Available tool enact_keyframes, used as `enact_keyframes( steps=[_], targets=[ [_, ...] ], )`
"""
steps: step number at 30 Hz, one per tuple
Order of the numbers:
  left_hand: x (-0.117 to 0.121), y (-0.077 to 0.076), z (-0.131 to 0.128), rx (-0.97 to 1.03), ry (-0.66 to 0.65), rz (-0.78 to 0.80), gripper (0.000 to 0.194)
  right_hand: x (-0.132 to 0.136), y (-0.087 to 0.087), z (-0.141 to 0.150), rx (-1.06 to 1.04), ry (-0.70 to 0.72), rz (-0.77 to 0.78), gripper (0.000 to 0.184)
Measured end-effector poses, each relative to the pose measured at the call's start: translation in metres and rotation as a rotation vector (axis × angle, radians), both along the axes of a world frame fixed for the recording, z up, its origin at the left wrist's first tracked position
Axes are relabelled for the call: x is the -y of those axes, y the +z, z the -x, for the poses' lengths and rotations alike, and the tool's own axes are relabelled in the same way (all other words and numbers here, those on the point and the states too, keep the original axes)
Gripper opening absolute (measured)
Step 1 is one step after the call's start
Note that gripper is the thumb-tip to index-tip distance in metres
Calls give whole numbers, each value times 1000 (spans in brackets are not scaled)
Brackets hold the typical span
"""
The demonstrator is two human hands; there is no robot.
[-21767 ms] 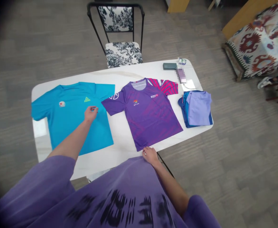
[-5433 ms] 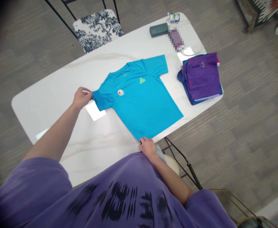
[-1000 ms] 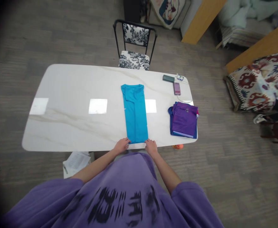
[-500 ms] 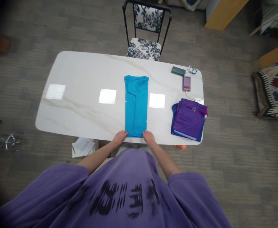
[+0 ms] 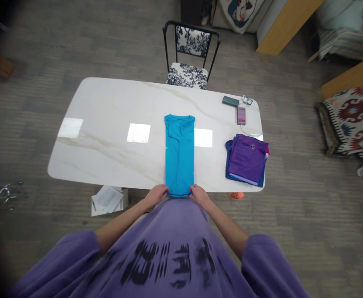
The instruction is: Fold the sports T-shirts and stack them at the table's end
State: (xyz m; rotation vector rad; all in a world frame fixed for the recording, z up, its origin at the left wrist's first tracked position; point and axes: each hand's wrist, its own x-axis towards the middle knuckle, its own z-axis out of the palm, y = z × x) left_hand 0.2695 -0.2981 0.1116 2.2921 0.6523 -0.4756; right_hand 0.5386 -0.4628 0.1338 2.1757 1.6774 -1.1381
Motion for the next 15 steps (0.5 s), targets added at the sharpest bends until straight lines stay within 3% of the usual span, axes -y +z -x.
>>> enact_keyframes(
  steps=[4, 7, 9, 11, 13, 15],
  targets=[
    [-8, 54, 33, 183, 105, 167, 23, 13, 46, 14, -142, -163, -106, 22],
    [-43, 95, 29, 239, 197, 210, 22, -12, 77, 6, -197, -275, -182, 20],
    [-80, 116, 8, 297, 262, 210, 21, -49, 92, -13, -208, -314, -246, 18],
    [-126, 126, -24, 380, 328, 183, 20, -99, 97, -43, -200, -333, -325, 17],
    [-179, 123, -65, 446, 391, 134, 18, -159, 91, -85, -169, -336, -415, 15],
    [-236, 106, -110, 472, 460, 89, 16, -226, 74, -133, -121, -328, -482, 14]
  ],
)
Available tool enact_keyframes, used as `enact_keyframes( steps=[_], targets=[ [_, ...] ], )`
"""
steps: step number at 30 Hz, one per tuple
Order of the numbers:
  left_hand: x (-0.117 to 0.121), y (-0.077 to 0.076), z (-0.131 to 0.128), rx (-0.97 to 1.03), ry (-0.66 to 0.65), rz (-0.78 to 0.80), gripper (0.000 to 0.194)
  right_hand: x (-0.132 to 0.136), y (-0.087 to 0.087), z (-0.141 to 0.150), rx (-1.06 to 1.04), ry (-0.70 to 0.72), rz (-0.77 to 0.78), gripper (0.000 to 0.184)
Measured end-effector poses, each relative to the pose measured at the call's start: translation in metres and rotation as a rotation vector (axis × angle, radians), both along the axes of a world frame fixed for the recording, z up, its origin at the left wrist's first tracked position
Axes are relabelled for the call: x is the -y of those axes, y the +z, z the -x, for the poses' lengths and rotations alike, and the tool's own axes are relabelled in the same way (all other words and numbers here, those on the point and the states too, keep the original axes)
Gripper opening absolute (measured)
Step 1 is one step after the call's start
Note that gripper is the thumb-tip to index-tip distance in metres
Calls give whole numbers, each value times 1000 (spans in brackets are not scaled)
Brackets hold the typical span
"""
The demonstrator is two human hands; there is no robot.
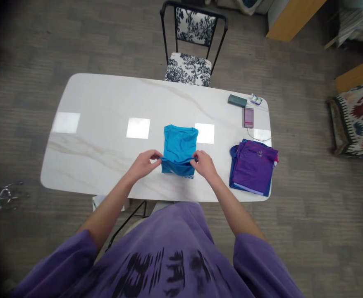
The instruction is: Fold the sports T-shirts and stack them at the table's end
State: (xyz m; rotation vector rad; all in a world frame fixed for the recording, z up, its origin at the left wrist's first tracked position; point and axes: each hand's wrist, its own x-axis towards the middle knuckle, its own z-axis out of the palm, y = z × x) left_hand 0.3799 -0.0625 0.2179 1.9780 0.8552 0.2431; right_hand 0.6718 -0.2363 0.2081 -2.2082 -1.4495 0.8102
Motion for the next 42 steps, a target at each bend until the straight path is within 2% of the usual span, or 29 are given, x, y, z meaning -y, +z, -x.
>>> enact_keyframes(
  steps=[2, 4, 6, 7, 9, 11, 14, 17, 20, 25, 27, 31, 34, 38, 42],
  targets=[
    [-53, -29, -47, -18, 99, -12, 17, -66, -27, -46, 65, -30, -20, 18],
    [-94, -65, -91, -61, 239, -73, 23, -122, -61, -79, 135, -100, -38, 30],
    [-116, -102, -130, -117, 357, -192, 33, -159, -97, -92, 193, -163, -60, 47],
    [-121, -120, -146, -140, 376, -253, 38, -171, -114, -92, 210, -170, -70, 54],
    [-118, -152, -170, -165, 304, -328, 48, -180, -148, -81, 212, -121, -73, 62],
    [-107, -181, -185, -174, 166, -324, 55, -178, -179, -65, 186, -26, -56, 65],
    [-95, -219, -192, -214, 23, -249, 66, -169, -220, -48, 160, 73, 1, 69],
    [-94, -244, -190, -262, -8, -221, 73, -166, -247, -47, 174, 87, 28, 72],
    [-96, -253, -190, -274, 0, -248, 74, -170, -255, -50, 175, 76, 11, 72],
    [-111, -244, -191, -288, -41, -230, 68, -176, -240, -58, 100, 88, 22, 72],
    [-128, -239, -188, -308, -14, -237, 62, -176, -231, -70, 106, 47, 18, 70],
    [-173, -233, -179, -379, 96, -321, 60, -179, -218, -108, 219, -165, 11, 67],
    [-196, -234, -172, -447, 41, -315, 57, -185, -216, -135, 252, -177, 89, 58],
    [-203, -230, -172, -533, 16, -303, 45, -195, -216, -154, 219, -190, 241, 54],
    [-197, -213, -179, -583, 19, -232, 23, -200, -207, -158, 152, -137, 326, 30]
  ],
)
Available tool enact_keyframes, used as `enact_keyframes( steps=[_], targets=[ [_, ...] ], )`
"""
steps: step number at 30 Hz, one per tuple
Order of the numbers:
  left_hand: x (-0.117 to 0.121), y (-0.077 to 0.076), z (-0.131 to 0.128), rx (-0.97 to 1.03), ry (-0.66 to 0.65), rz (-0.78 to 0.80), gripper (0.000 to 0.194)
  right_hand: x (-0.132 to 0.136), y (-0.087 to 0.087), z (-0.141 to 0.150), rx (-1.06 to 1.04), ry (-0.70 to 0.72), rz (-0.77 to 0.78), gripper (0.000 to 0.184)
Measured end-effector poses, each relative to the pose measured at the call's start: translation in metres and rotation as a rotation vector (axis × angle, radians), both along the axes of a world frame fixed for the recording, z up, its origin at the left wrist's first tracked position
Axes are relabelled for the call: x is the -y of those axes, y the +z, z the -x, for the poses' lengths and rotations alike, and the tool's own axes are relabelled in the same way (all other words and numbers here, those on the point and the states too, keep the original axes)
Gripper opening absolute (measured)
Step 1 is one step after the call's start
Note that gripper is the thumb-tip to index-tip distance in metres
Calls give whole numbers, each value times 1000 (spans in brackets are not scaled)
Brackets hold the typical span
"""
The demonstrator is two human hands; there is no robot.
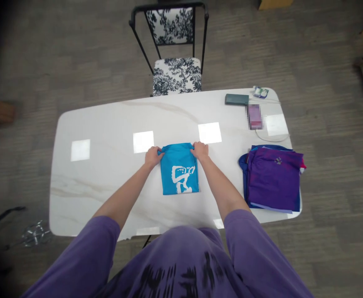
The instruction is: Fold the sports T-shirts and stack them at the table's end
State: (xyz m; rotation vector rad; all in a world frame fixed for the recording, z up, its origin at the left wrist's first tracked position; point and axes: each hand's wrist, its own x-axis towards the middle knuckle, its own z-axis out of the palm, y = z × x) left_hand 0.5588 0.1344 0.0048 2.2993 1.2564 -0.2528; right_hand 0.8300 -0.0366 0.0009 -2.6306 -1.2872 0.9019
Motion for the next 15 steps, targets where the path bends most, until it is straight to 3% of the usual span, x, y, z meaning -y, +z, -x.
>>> enact_keyframes(
  steps=[4, 7, 11, 15],
  targets=[
    [18, 32, -1, 77, 72, 69, 15, 14, 27, 10, -52, 18, -63, 28],
    [43, 65, 11, 258, 89, 98, 15, 44, 57, 27, -103, -11, -200, 30],
    [94, 115, 44, 512, 158, 168, 25, 114, 98, 60, -170, -76, -460, 24],
    [159, 162, 85, 700, 154, 235, 35, 209, 138, 97, -271, -186, -684, 18]
  ],
)
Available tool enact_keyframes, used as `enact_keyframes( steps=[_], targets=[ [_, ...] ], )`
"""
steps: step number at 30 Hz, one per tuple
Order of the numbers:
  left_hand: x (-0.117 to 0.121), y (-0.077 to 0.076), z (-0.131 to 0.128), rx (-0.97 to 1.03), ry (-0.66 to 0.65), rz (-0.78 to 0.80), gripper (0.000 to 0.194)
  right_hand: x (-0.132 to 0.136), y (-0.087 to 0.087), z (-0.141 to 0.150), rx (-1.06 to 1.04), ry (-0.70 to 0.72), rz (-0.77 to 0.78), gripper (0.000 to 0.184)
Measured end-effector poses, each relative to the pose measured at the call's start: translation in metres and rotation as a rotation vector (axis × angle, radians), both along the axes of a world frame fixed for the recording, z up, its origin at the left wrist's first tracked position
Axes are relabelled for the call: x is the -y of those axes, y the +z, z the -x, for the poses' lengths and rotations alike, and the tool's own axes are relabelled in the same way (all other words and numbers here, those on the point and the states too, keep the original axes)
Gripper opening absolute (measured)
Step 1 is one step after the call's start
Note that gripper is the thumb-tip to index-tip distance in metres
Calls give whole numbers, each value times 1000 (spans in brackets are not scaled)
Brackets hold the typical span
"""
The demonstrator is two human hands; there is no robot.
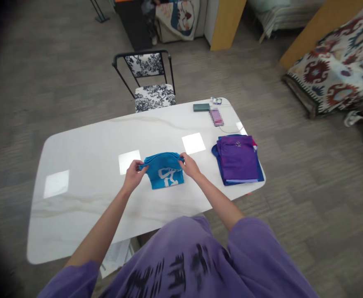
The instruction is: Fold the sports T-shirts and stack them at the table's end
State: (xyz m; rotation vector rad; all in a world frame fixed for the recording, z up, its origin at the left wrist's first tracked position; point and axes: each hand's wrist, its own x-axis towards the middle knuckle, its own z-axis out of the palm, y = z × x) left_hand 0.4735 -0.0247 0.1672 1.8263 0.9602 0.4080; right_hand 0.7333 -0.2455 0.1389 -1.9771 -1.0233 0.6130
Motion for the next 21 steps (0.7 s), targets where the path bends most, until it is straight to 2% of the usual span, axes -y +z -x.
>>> enact_keyframes(
  steps=[3, 6, 9, 11, 14, 16, 18, 19, 21],
  targets=[
    [54, 32, 26, 69, -74, 50, 37, 78, 31, 24, -57, -63, -95, 18],
    [109, 64, 36, 111, -174, 88, 35, 154, 67, 38, -58, -115, -144, 19],
    [162, 97, 25, 139, -247, 143, 33, 225, 107, 39, -18, -190, -168, 19],
    [194, 116, 4, 166, -285, 202, 32, 268, 133, 29, -5, -242, -168, 20],
    [237, 134, -49, 208, -334, 292, 30, 324, 165, -8, 8, -314, -155, 22],
    [261, 132, -99, 233, -361, 329, 29, 351, 175, -53, 39, -361, -137, 24],
    [280, 117, -164, 252, -363, 336, 29, 368, 171, -117, 85, -396, -111, 24],
    [287, 104, -201, 259, -352, 337, 30, 372, 163, -156, 104, -406, -95, 25],
    [295, 68, -284, 259, -313, 355, 31, 371, 137, -241, 124, -410, -59, 27]
  ],
)
